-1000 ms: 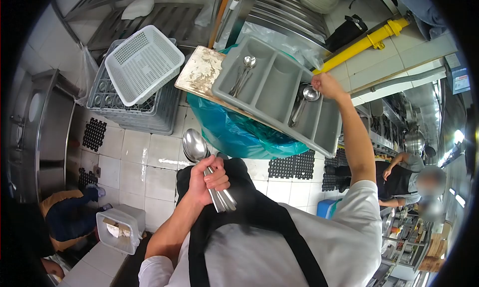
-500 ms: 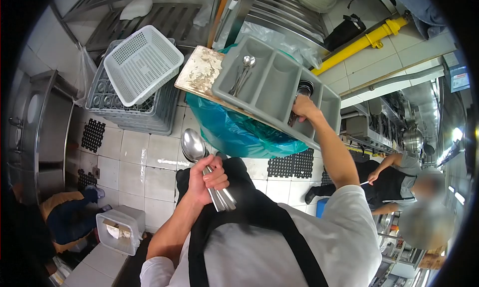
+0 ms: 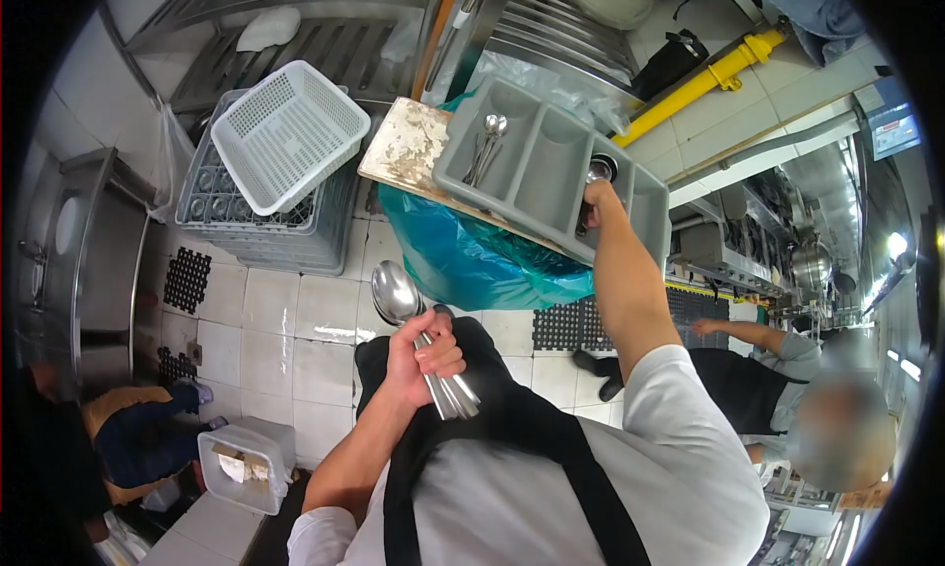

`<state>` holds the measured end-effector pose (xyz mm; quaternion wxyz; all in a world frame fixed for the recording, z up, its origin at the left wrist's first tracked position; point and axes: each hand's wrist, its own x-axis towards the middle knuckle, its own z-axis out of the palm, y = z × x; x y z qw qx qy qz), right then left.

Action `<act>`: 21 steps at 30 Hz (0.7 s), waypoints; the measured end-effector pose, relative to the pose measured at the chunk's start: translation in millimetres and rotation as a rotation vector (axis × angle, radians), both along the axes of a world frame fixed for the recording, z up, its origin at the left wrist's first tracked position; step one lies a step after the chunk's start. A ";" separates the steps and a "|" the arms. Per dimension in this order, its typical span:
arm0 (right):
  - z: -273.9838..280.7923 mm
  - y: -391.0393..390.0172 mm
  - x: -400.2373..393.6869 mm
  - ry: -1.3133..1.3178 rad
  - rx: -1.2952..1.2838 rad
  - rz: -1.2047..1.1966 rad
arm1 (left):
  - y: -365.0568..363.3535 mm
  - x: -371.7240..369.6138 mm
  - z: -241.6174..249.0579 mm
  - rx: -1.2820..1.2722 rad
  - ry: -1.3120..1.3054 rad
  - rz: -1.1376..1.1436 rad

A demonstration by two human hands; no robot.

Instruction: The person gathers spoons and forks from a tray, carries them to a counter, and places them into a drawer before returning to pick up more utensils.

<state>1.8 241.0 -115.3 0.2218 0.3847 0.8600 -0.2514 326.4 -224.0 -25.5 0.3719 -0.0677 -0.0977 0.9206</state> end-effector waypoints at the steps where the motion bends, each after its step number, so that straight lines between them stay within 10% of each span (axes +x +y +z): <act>1: -4.9 4.9 -6.4 -0.055 -0.027 0.014 | -1.0 1.6 0.4 -0.010 -0.003 -0.001; 21: 113.9 -48.0 25.9 -0.145 -0.283 -0.145 | -19.4 -4.2 2.3 -0.063 -0.009 0.024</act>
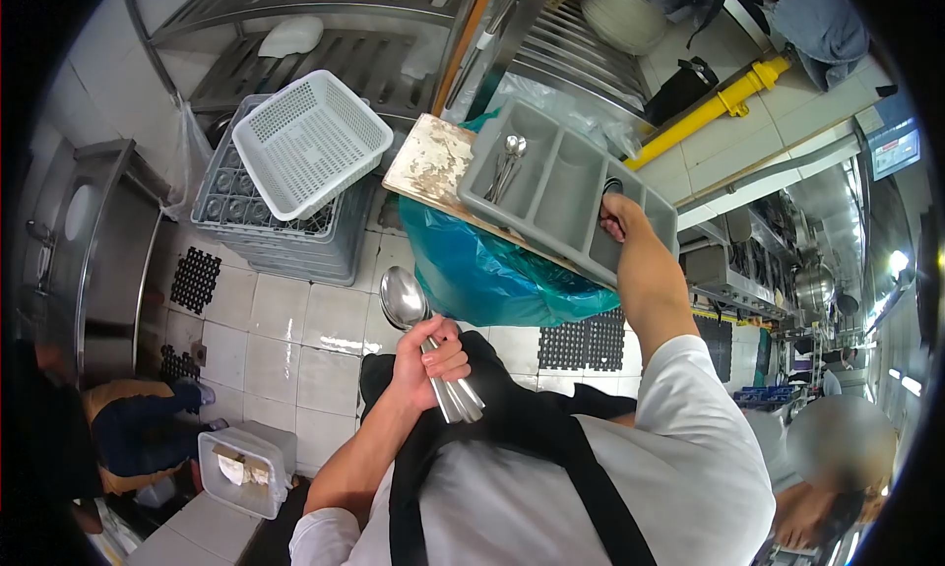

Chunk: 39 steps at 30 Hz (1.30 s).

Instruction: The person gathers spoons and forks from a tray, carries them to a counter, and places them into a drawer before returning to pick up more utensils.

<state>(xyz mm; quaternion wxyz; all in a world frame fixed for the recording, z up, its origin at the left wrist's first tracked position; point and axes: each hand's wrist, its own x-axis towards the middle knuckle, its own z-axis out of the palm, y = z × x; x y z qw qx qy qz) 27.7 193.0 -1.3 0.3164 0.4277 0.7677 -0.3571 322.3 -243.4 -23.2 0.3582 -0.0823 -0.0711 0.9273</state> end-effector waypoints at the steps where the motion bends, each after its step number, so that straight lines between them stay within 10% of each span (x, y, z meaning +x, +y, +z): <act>1: 1.5 -3.8 0.1 -0.006 0.054 -0.053 | -2.1 -1.2 0.9 -0.007 0.000 -0.002; 11: 82.4 8.0 10.1 0.251 0.158 0.229 | -35.4 -20.3 10.4 -0.105 0.043 0.041; 23: 220.6 -68.1 8.8 1.196 -0.187 -0.032 | -12.9 -60.7 27.4 -0.365 0.053 0.159; 30: 275.8 -111.8 -9.2 1.682 -0.289 0.336 | 35.9 -67.0 32.3 -0.451 0.045 0.375; 39: 294.6 -163.1 -36.5 1.846 -1.007 0.715 | 82.6 -37.0 48.9 -0.629 -0.056 0.681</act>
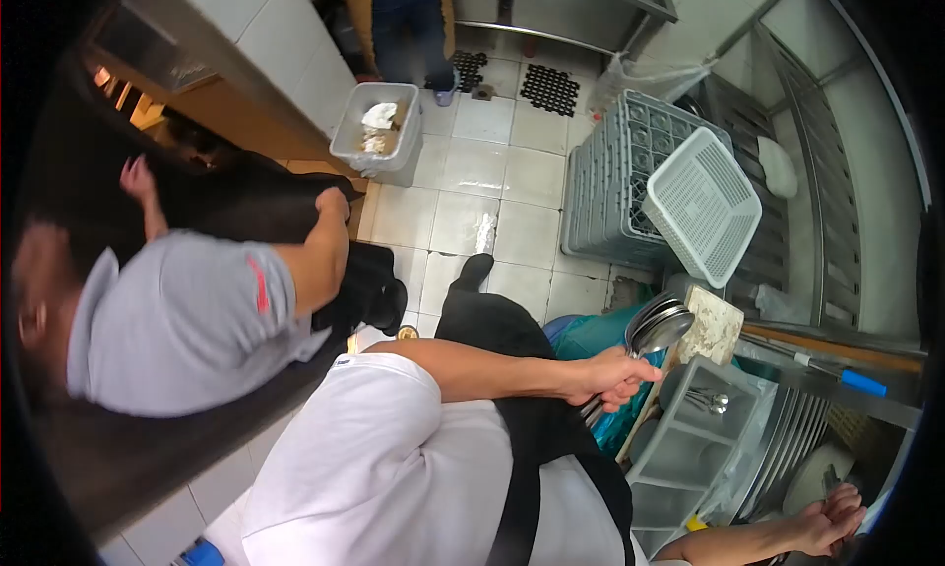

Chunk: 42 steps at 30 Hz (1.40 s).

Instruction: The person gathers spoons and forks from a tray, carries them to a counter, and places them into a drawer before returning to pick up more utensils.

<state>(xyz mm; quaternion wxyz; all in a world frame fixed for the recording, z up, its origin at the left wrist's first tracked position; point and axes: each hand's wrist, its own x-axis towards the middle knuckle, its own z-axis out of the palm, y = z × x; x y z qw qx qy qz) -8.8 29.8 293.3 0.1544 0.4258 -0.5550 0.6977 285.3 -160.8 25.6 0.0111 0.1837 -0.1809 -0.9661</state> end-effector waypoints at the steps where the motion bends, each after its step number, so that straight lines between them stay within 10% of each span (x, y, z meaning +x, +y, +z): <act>1: -0.1 5.1 -12.9 0.042 -0.011 0.128 | 4.8 5.3 1.3 -0.018 -0.007 0.032; 14: -21.1 -90.4 64.4 0.766 -0.322 0.603 | 53.2 100.5 -5.0 -0.171 -0.146 0.413; 17: -39.5 -110.2 58.2 0.403 -0.459 0.566 | 58.1 125.1 5.0 -0.245 -0.114 0.582; 20: -16.1 -126.7 112.0 0.743 -0.154 0.596 | 55.1 149.1 15.6 -0.322 0.011 0.745; 27: 24.5 -143.8 213.4 1.116 -0.242 0.608 | 52.6 250.3 27.8 -0.871 -0.033 1.185; 35: 17.2 -171.3 409.2 0.879 -0.507 0.720 | 101.9 446.4 57.0 -1.319 -0.241 1.786; 42: 5.2 -179.5 601.0 0.493 -0.483 1.742 | 199.5 586.3 67.9 -1.483 -0.512 2.455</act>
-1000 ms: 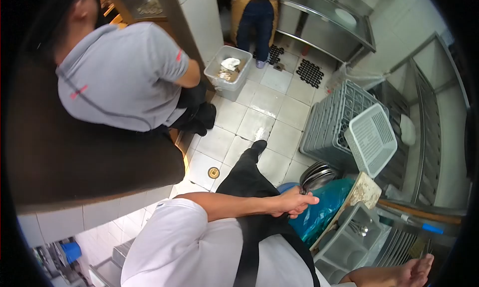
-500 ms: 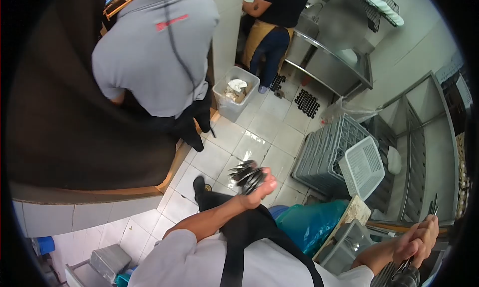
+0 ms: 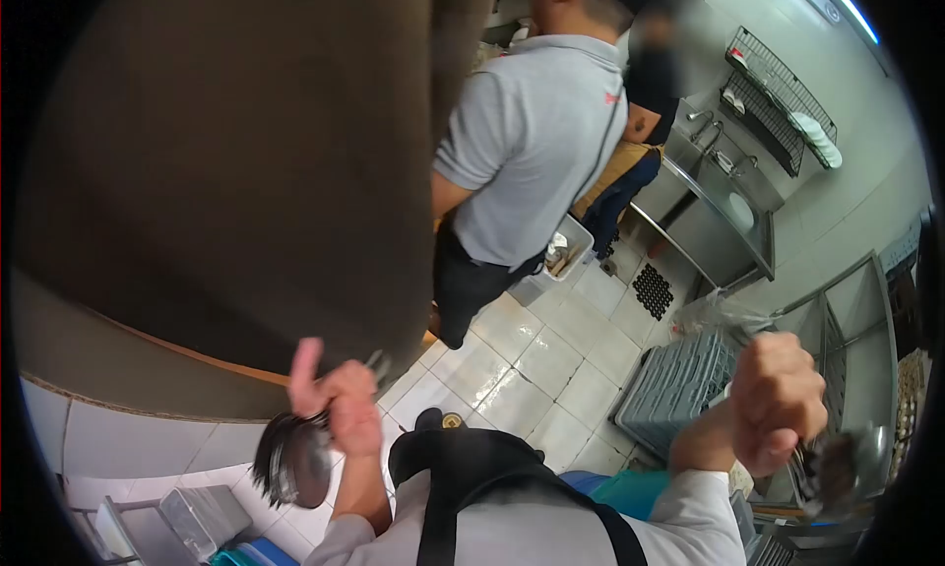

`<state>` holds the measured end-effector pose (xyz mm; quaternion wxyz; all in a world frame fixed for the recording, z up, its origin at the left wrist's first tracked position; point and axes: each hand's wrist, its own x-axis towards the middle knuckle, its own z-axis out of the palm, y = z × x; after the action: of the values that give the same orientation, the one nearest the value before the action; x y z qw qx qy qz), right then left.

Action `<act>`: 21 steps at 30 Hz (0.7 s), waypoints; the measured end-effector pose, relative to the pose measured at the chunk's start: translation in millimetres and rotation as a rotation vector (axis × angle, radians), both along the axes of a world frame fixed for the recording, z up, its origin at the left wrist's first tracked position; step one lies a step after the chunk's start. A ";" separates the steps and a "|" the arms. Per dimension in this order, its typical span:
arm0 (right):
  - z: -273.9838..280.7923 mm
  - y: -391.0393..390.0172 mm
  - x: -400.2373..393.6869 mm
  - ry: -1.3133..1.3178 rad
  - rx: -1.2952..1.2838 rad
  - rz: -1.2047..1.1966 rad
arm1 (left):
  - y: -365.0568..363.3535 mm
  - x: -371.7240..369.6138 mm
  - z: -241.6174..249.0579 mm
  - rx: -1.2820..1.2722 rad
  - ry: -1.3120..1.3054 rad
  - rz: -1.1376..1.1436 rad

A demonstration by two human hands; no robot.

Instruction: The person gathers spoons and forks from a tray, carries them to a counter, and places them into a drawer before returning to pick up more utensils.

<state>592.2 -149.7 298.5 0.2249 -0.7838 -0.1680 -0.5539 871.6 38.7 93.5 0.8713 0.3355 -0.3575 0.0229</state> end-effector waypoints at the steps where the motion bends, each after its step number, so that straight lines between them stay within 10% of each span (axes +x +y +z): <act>1: -5.9 3.6 24.7 0.016 0.078 0.113 | 18.6 16.2 6.2 0.002 0.033 0.097; 7: -34.8 43.3 142.4 0.184 0.374 0.413 | 98.1 87.6 25.4 0.216 0.013 0.586; 21: -103.1 134.0 202.4 0.549 0.520 0.754 | 117.1 145.1 39.5 0.154 -0.034 0.576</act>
<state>794.5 -15.7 195.4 0.6311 -0.7034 -0.2300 -0.2324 1016.7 155.9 133.0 0.7948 0.4877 -0.2630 0.2475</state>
